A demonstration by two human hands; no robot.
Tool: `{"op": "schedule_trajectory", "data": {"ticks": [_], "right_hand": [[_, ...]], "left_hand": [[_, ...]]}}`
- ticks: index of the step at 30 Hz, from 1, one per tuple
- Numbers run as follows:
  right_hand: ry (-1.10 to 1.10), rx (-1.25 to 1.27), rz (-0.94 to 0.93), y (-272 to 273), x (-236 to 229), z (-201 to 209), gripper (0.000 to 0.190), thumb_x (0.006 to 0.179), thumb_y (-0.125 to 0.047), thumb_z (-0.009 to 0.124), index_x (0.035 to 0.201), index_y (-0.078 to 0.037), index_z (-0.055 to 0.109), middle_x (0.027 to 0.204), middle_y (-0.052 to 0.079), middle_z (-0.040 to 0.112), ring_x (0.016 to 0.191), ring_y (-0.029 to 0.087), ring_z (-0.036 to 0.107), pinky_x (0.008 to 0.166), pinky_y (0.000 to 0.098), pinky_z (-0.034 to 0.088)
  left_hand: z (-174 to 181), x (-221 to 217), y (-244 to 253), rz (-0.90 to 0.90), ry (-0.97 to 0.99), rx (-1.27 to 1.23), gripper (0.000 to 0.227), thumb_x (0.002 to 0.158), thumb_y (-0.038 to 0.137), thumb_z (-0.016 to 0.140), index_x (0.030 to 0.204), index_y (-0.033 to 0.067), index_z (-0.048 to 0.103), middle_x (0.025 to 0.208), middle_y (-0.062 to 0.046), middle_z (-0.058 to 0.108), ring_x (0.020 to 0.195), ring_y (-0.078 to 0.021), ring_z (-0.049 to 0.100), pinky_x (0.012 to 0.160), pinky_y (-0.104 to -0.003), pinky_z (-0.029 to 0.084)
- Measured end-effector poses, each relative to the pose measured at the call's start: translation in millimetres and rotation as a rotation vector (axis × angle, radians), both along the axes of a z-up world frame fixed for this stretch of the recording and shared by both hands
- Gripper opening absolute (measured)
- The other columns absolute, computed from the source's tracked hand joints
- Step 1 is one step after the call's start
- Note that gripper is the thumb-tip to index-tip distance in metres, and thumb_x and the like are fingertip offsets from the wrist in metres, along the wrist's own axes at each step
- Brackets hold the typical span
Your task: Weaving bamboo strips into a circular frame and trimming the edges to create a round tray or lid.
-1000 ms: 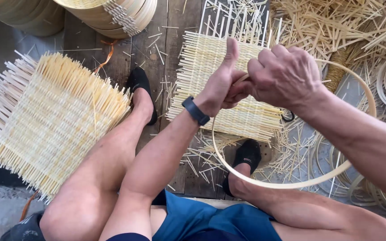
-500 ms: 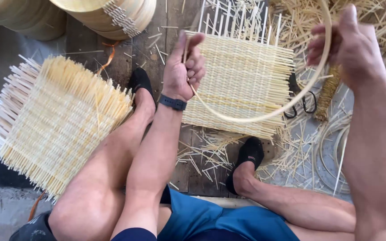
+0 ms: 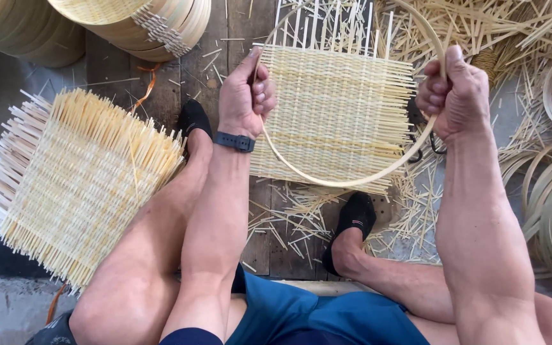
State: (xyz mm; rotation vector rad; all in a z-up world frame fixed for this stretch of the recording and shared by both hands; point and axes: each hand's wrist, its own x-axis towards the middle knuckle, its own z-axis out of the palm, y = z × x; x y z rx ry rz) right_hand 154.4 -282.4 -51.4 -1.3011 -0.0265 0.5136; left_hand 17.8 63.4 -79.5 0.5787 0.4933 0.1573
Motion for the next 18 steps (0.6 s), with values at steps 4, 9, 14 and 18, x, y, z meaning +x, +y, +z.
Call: {"op": "schedule_trajectory", "data": {"ticks": [4, 9, 14, 18], "right_hand": [[0.029, -0.072, -0.059, 14, -17, 4, 0.046, 0.113, -0.043, 0.055, 0.102, -0.001, 0.07, 0.071, 0.001, 0.056, 0.059, 0.014, 0.052, 0.054, 0.0307, 0.046], [0.159, 0.203, -0.046, -4, -17, -50, 0.048, 0.113, -0.045, 0.06, 0.114, 0.003, 0.069, 0.077, 0.003, 0.056, 0.069, 0.016, 0.055, 0.063, 0.0327, 0.049], [0.109, -0.189, -0.205, 21, -26, -48, 0.033, 0.102, -0.034, 0.063, 0.108, -0.002, 0.067, 0.078, 0.003, 0.066, 0.066, 0.014, 0.063, 0.057, 0.0296, 0.057], [-0.004, -0.644, -0.181, 17, -32, -81, 0.019, 0.091, -0.009, 0.074, 0.109, -0.005, 0.071, 0.09, 0.005, 0.074, 0.074, 0.011, 0.071, 0.063, 0.0256, 0.062]], "left_hand": [[-20, -1, 7, 0.014, -0.085, -0.08, 0.035, 0.101, 0.035, 0.067, 0.079, 0.0083, 0.064, 0.056, 0.002, 0.053, 0.045, -0.0078, 0.044, 0.039, -0.023, 0.034], [-40, -9, 14, 0.057, -0.04, -0.175, 0.035, 0.103, 0.036, 0.062, 0.108, 0.0029, 0.071, 0.072, -0.001, 0.059, 0.059, -0.0107, 0.052, 0.05, -0.026, 0.04], [-57, -16, -8, 0.155, 0.119, 0.03, 0.037, 0.097, 0.04, 0.067, 0.123, 0.0138, 0.069, 0.07, 0.003, 0.055, 0.053, -0.0074, 0.048, 0.043, -0.024, 0.037], [-143, -27, -17, 0.235, 0.357, 0.481, 0.037, 0.093, 0.036, 0.076, 0.121, 0.0111, 0.075, 0.08, 0.003, 0.067, 0.059, -0.0059, 0.053, 0.049, -0.024, 0.042]]}}
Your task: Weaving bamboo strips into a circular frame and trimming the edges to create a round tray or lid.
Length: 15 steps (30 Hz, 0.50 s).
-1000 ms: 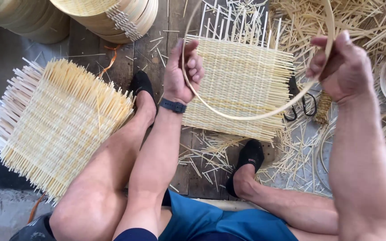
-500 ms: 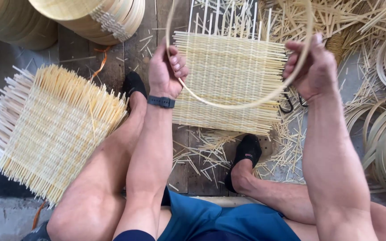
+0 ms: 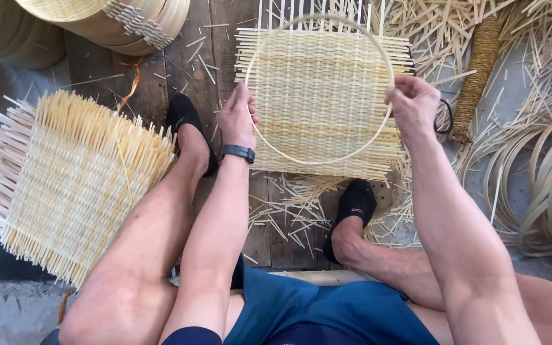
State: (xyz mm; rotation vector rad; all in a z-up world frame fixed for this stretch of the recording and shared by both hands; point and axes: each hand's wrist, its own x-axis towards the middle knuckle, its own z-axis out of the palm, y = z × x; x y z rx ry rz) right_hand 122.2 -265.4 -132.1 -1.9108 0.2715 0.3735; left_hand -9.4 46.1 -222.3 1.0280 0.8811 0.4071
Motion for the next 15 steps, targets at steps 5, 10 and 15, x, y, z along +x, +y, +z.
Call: {"op": "schedule_trajectory", "data": {"ticks": [5, 10, 15], "right_hand": [[-0.065, -0.383, 0.095, -3, -7, -58, 0.029, 0.084, -0.006, 0.079, 0.113, -0.009, 0.078, 0.088, 0.007, 0.076, 0.075, 0.012, 0.07, 0.071, 0.0266, 0.06], [-0.111, -0.446, 0.099, -4, -14, -67, 0.028, 0.085, -0.011, 0.082, 0.113, -0.012, 0.08, 0.086, 0.011, 0.078, 0.073, 0.015, 0.071, 0.075, 0.0318, 0.057], [-0.21, -0.448, 0.071, -11, -12, -84, 0.024, 0.082, -0.015, 0.087, 0.104, -0.007, 0.081, 0.086, 0.014, 0.077, 0.074, 0.019, 0.074, 0.076, 0.0329, 0.057]], "left_hand": [[-44, -6, 17, -0.254, 0.357, 0.965, 0.027, 0.078, 0.02, 0.086, 0.104, 0.0107, 0.083, 0.084, -0.011, 0.077, 0.072, -0.0221, 0.066, 0.065, -0.036, 0.054], [-33, -1, 21, -0.403, 0.56, 0.969, 0.023, 0.074, 0.013, 0.088, 0.096, 0.0093, 0.083, 0.083, -0.018, 0.077, 0.072, -0.0272, 0.073, 0.07, -0.039, 0.057], [-40, 1, 25, -0.351, 0.572, 0.817, 0.023, 0.068, 0.012, 0.09, 0.09, 0.009, 0.082, 0.08, -0.013, 0.078, 0.071, -0.0223, 0.077, 0.071, -0.033, 0.059]]}}
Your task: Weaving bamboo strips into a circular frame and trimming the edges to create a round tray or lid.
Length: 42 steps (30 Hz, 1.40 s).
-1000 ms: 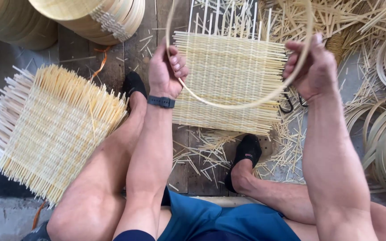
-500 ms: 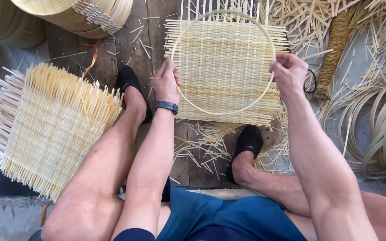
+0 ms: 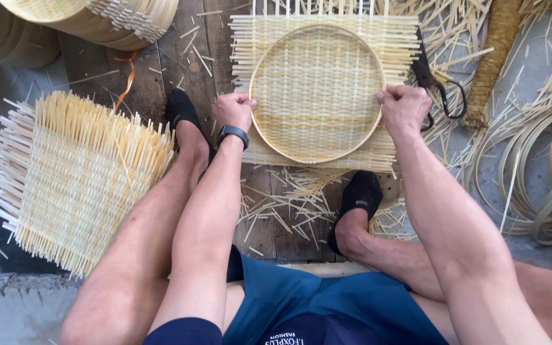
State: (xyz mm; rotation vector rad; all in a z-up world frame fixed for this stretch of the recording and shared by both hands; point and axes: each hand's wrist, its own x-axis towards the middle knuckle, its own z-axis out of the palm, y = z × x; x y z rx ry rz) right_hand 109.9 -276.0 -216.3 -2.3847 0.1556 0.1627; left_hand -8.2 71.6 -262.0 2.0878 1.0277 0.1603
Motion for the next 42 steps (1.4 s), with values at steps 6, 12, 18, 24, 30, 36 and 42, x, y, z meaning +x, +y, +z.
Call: {"op": "schedule_trajectory", "data": {"ticks": [6, 12, 18, 24, 30, 36, 42], "right_hand": [[-0.076, 0.0, 0.062, -7, -1, -9, 0.02, 0.086, -0.016, 0.087, 0.101, -0.005, 0.081, 0.082, 0.016, 0.076, 0.073, 0.024, 0.074, 0.075, 0.0353, 0.057], [-0.052, 0.015, 0.058, -7, 2, -12, 0.019, 0.088, -0.017, 0.085, 0.1, -0.004, 0.08, 0.08, 0.014, 0.076, 0.07, 0.021, 0.073, 0.073, 0.0341, 0.057], [-0.058, 0.031, 0.015, -4, 0, -16, 0.018, 0.086, -0.014, 0.086, 0.098, -0.003, 0.081, 0.079, 0.013, 0.077, 0.068, 0.017, 0.071, 0.07, 0.0309, 0.056], [0.004, 0.113, 0.022, -8, 5, -10, 0.018, 0.087, -0.015, 0.086, 0.1, -0.003, 0.081, 0.082, 0.01, 0.078, 0.07, 0.012, 0.07, 0.068, 0.0282, 0.056], [0.113, 0.19, 0.025, -13, 7, -2, 0.021, 0.086, -0.017, 0.086, 0.102, -0.005, 0.081, 0.082, 0.007, 0.077, 0.071, 0.009, 0.068, 0.067, 0.0258, 0.055], [0.24, 0.171, 0.134, -34, 31, -22, 0.028, 0.082, -0.021, 0.09, 0.101, -0.003, 0.081, 0.083, 0.009, 0.076, 0.072, 0.011, 0.066, 0.067, 0.0288, 0.054], [-0.223, -0.245, 0.689, 54, -21, 71, 0.078, 0.084, -0.041, 0.085, 0.14, 0.005, 0.055, 0.135, 0.024, 0.055, 0.128, 0.04, 0.053, 0.11, 0.0504, 0.043]], "left_hand": [[1, 4, 1, -0.001, 0.036, 0.019, 0.021, 0.067, 0.012, 0.09, 0.088, 0.0105, 0.083, 0.079, -0.013, 0.078, 0.069, -0.0207, 0.076, 0.07, -0.033, 0.058], [0, 1, 5, 0.021, -0.017, -0.073, 0.024, 0.066, 0.01, 0.091, 0.088, 0.0077, 0.083, 0.079, -0.01, 0.079, 0.068, -0.0166, 0.076, 0.068, -0.03, 0.059], [4, 1, 8, 0.04, -0.011, -0.223, 0.022, 0.07, 0.009, 0.091, 0.09, 0.0058, 0.082, 0.078, -0.009, 0.08, 0.066, -0.0144, 0.075, 0.062, -0.028, 0.06], [-2, 2, 8, 0.108, -0.04, -0.4, 0.021, 0.075, 0.002, 0.086, 0.095, 0.0033, 0.08, 0.08, -0.007, 0.079, 0.066, -0.0118, 0.074, 0.056, -0.027, 0.061], [-21, -5, 17, 0.111, -0.082, -0.561, 0.017, 0.078, 0.0, 0.084, 0.093, -0.0033, 0.077, 0.081, -0.009, 0.077, 0.067, -0.0152, 0.073, 0.057, -0.031, 0.062], [-35, -3, 36, 0.081, -0.039, -0.72, 0.021, 0.078, 0.0, 0.085, 0.095, -0.0047, 0.074, 0.083, -0.01, 0.077, 0.069, -0.0176, 0.074, 0.06, -0.034, 0.064], [93, 73, 8, -0.443, 0.157, 0.292, 0.048, 0.068, 0.025, 0.093, 0.109, 0.0078, 0.076, 0.116, -0.019, 0.069, 0.115, -0.0338, 0.06, 0.099, -0.046, 0.051]]}}
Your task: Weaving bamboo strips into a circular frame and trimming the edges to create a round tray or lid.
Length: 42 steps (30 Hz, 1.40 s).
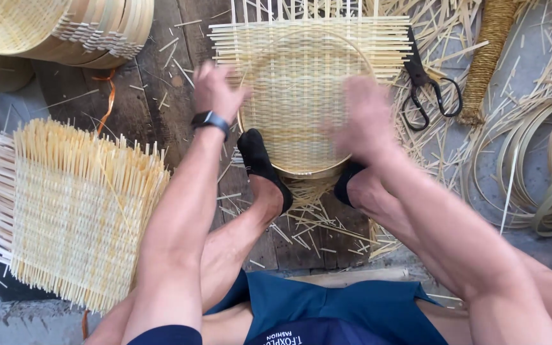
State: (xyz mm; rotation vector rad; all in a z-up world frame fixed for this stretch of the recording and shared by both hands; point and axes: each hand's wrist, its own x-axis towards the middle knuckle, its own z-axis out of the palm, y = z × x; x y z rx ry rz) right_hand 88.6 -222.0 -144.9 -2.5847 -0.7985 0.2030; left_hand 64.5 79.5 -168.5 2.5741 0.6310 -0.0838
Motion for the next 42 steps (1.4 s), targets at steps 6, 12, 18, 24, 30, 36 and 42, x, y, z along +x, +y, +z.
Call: {"op": "schedule_trajectory", "data": {"ticks": [6, 12, 18, 24, 30, 36, 42], "right_hand": [[-0.259, -0.232, 0.382, 58, -107, -72, 0.092, 0.09, -0.06, 0.058, 0.15, 0.007, 0.041, 0.156, 0.031, 0.037, 0.148, 0.047, 0.031, 0.119, 0.0664, 0.021], [-0.388, -0.164, 0.339, 54, -109, -91, 0.083, 0.095, -0.055, 0.062, 0.152, 0.003, 0.047, 0.157, 0.028, 0.042, 0.148, 0.045, 0.037, 0.12, 0.0657, 0.028], [-0.502, -0.135, 0.293, 54, -111, -99, 0.073, 0.098, -0.05, 0.064, 0.151, -0.001, 0.052, 0.154, 0.022, 0.048, 0.146, 0.038, 0.043, 0.119, 0.0586, 0.033], [-0.145, 0.208, 0.271, 36, -71, -84, 0.056, 0.087, -0.038, 0.074, 0.132, -0.008, 0.064, 0.135, 0.014, 0.061, 0.129, 0.032, 0.057, 0.105, 0.0523, 0.045], [-0.518, 0.124, 0.158, 52, 116, -49, 0.042, 0.094, -0.016, 0.069, 0.135, -0.006, 0.064, 0.133, 0.012, 0.066, 0.125, 0.033, 0.059, 0.104, 0.0462, 0.045], [0.26, -0.045, 0.034, 60, 147, -92, 0.023, 0.115, -0.02, 0.056, 0.109, -0.004, 0.072, 0.099, 0.011, 0.073, 0.081, 0.022, 0.068, 0.074, 0.0376, 0.055], [0.385, 0.355, -0.192, 49, 149, -96, 0.015, 0.098, -0.026, 0.07, 0.096, -0.015, 0.079, 0.092, 0.005, 0.075, 0.08, 0.016, 0.068, 0.072, 0.0342, 0.058]], "left_hand": [[-103, 90, -41, -0.449, -0.578, 0.056, 0.03, 0.1, 0.045, 0.066, 0.114, 0.0213, 0.079, 0.125, -0.008, 0.072, 0.119, -0.031, 0.061, 0.099, -0.046, 0.05], [-90, 95, -52, -0.209, -0.372, -0.124, 0.04, 0.094, 0.061, 0.058, 0.1, 0.0288, 0.08, 0.106, 0.006, 0.077, 0.099, -0.0177, 0.07, 0.078, -0.036, 0.06], [-98, 98, -46, -0.169, -0.23, -0.175, 0.034, 0.098, 0.06, 0.059, 0.104, 0.0333, 0.08, 0.104, 0.008, 0.076, 0.095, -0.0164, 0.071, 0.076, -0.035, 0.059], [-76, 105, -50, -0.146, -0.175, -0.187, 0.031, 0.091, 0.056, 0.061, 0.107, 0.0362, 0.079, 0.112, 0.011, 0.07, 0.096, -0.0142, 0.07, 0.077, -0.033, 0.058], [-112, 107, -38, -0.429, -0.462, 0.078, 0.047, 0.109, 0.055, 0.04, 0.105, 0.0285, 0.079, 0.129, -0.001, 0.062, 0.1, -0.0239, 0.066, 0.079, -0.037, 0.058], [-90, 123, -47, -0.345, 0.072, -0.061, 0.062, 0.106, 0.067, 0.032, 0.092, 0.019, 0.07, 0.086, -0.003, 0.069, 0.077, -0.0216, 0.065, 0.063, -0.041, 0.053], [-109, 147, -35, -0.176, 0.317, -0.353, 0.06, 0.093, 0.074, 0.046, 0.082, 0.0221, 0.073, 0.068, 0.001, 0.067, 0.069, -0.02, 0.063, 0.063, -0.04, 0.045]]}}
